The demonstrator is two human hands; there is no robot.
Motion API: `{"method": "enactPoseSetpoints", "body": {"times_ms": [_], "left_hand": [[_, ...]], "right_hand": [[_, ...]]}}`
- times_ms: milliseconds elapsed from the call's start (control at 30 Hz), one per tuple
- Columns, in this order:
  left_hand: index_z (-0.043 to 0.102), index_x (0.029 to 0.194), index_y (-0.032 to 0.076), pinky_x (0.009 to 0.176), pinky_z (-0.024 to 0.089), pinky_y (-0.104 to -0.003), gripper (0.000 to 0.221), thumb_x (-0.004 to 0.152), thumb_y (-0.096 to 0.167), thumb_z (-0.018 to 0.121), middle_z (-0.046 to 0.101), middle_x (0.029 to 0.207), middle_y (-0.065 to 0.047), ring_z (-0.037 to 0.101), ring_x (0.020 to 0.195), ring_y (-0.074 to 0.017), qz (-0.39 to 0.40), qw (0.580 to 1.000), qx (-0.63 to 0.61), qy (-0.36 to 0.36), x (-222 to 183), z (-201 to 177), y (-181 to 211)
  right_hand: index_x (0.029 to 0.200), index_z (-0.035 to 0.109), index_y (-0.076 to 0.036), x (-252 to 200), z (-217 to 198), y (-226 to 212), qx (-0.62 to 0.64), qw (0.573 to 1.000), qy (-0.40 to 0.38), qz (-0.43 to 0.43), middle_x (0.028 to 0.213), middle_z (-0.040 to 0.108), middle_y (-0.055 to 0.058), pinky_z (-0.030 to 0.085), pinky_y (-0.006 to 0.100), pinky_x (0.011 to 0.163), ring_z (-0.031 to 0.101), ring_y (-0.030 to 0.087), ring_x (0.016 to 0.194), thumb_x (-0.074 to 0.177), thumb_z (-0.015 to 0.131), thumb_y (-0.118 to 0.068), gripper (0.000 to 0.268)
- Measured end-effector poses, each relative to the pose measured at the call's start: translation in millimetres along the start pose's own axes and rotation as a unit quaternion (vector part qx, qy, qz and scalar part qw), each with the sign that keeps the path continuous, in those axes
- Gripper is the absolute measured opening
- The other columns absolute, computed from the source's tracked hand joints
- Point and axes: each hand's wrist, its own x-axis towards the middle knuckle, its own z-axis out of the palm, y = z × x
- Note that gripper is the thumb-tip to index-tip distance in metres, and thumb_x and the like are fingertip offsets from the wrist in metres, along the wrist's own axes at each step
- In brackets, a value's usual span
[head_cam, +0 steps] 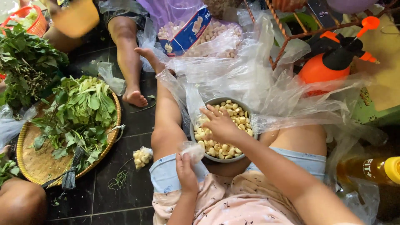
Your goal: Peeling garlic cloves and placing them into small plastic bags while sitting on the floor.
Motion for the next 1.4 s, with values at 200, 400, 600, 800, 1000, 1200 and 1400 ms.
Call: {"method": "enactPoseSetpoints", "body": {"times_ms": [200,400,600,800,1000,1200,1400], "left_hand": [[0.058,0.116,0.000,0.075,0.046,-0.026,0.023,0.106,0.015,0.045,0.062,0.093,-0.005,0.051,0.079,-0.0099,0.072,0.988,0.133,-0.026,-6.5,18.0,16.2],[0.058,0.112,0.002,0.075,0.045,-0.025,0.019,0.105,0.014,0.045,0.062,0.093,-0.004,0.050,0.079,-0.0101,0.109,0.979,0.173,-0.016,-6.1,13.6,8.9],[0.057,0.128,-0.001,0.082,0.049,-0.027,0.032,0.105,0.017,0.046,0.068,0.107,-0.010,0.060,0.089,-0.0135,0.101,0.982,0.157,-0.024,-1.5,14.8,5.2],[0.054,0.121,0.004,0.091,0.045,-0.030,0.029,0.107,0.026,0.039,0.062,0.107,-0.007,0.055,0.094,-0.0149,0.046,0.973,0.215,-0.066,-13.5,28.9,15.5],[0.048,0.125,0.007,0.088,0.048,-0.026,0.033,0.094,0.000,0.058,0.056,0.108,-0.006,0.058,0.100,-0.0136,0.037,0.965,0.250,-0.076,-15.9,32.0,2.7],[0.055,0.117,0.005,0.084,0.050,-0.027,0.032,0.088,-0.010,0.052,0.058,0.110,-0.008,0.058,0.094,-0.0159,0.101,0.971,0.210,-0.050,-15.3,16.2,-1.4],[0.055,0.123,0.005,0.067,0.050,-0.024,0.035,0.089,-0.003,0.059,0.065,0.095,-0.005,0.057,0.075,-0.0118,0.116,0.955,0.256,-0.094,-21.0,22.3,-5.0]], "right_hand": [[0.163,0.016,-0.018,54.6,-49.3,33.7,0.115,0.976,0.006,0.184,0.165,0.031,0.016,0.043,0.047,0.111,0.050,0.036,0.134,0.089,0.071,-0.019,0.092],[0.156,0.037,0.005,28.5,-101.9,103.4,-0.189,0.826,0.530,-0.038,0.160,0.035,0.022,0.034,0.051,0.118,0.042,0.040,0.146,0.103,0.070,-0.025,0.069],[0.118,0.076,-0.024,-8.9,-62.1,177.6,-0.277,0.924,-0.062,0.255,0.155,0.046,0.014,0.037,0.052,0.109,0.040,0.037,0.142,0.079,0.075,-0.051,0.047],[0.112,0.058,-0.014,-43.6,-55.5,89.5,-0.226,0.892,0.334,0.207,0.133,0.047,0.011,0.036,0.049,0.092,0.049,0.033,0.118,0.073,0.090,-0.038,0.056],[0.102,0.061,-0.013,-83.1,-12.2,-49.0,0.410,0.909,0.062,-0.023,0.117,0.059,0.006,0.049,0.039,0.102,0.059,0.025,0.120,0.077,0.085,-0.020,0.035],[0.083,0.077,-0.013,-88.7,8.7,-38.6,0.322,0.941,0.100,0.025,0.088,0.052,0.001,0.045,0.026,0.063,0.052,0.015,0.071,0.073,0.063,0.014,0.032],[0.106,0.065,-0.005,-91.8,42.2,-41.4,0.579,0.808,0.047,0.096,0.080,0.061,0.000,0.044,0.019,0.060,0.053,0.007,0.067,0.087,0.074,-0.002,0.022]]}}
